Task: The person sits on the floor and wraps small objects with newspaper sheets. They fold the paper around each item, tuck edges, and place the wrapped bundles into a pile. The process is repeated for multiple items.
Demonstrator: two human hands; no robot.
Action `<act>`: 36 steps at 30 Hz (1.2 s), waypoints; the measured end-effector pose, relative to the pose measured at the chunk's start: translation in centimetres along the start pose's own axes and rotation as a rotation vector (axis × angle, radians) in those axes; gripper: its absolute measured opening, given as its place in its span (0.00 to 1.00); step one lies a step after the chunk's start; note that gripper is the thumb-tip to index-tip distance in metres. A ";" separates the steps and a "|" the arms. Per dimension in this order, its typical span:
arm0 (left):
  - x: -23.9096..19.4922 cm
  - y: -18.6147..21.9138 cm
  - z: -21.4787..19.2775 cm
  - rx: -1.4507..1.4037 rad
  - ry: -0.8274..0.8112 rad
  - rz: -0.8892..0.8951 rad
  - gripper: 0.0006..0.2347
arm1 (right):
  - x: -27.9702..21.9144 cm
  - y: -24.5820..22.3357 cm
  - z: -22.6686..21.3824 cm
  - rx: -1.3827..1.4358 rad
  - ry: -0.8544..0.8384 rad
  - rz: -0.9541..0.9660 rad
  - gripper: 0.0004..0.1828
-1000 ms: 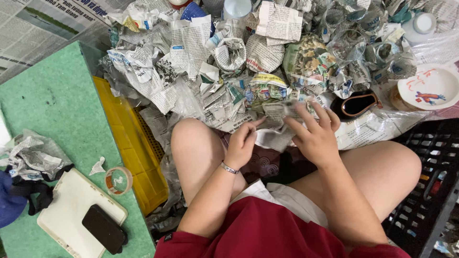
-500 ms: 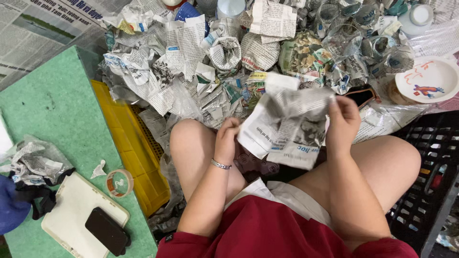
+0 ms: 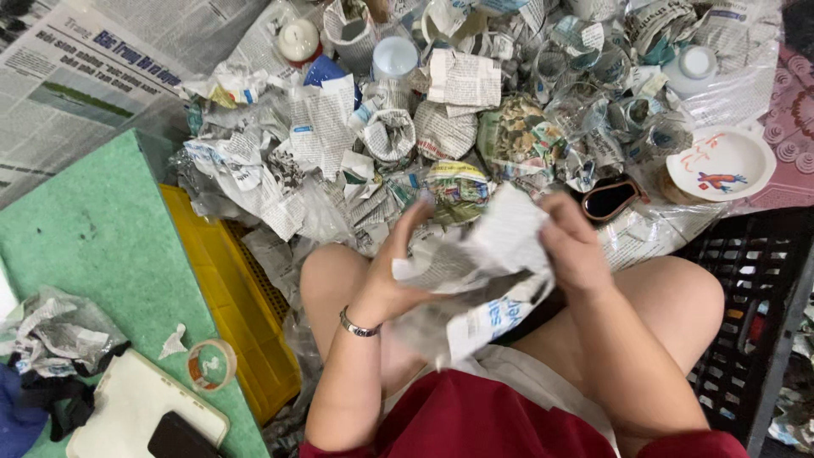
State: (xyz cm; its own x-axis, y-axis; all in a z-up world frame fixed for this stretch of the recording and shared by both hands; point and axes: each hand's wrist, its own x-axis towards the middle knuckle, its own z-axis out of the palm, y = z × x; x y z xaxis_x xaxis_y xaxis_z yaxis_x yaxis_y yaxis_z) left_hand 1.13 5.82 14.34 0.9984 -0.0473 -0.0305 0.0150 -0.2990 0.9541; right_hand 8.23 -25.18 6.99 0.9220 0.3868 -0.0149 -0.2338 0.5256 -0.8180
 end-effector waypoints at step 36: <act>-12.1 -2.5 -0.8 0.948 0.193 0.016 0.11 | 7.8 -8.4 -4.1 -2.113 0.075 -0.416 0.23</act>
State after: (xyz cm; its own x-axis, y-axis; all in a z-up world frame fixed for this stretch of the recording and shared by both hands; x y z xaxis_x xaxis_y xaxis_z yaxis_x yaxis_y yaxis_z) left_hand -10.95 7.90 12.54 0.9911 0.0742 0.1101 0.0360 -0.9484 0.3151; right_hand 18.69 -29.69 11.37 0.8353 0.4519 0.3132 0.4840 -0.8746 -0.0289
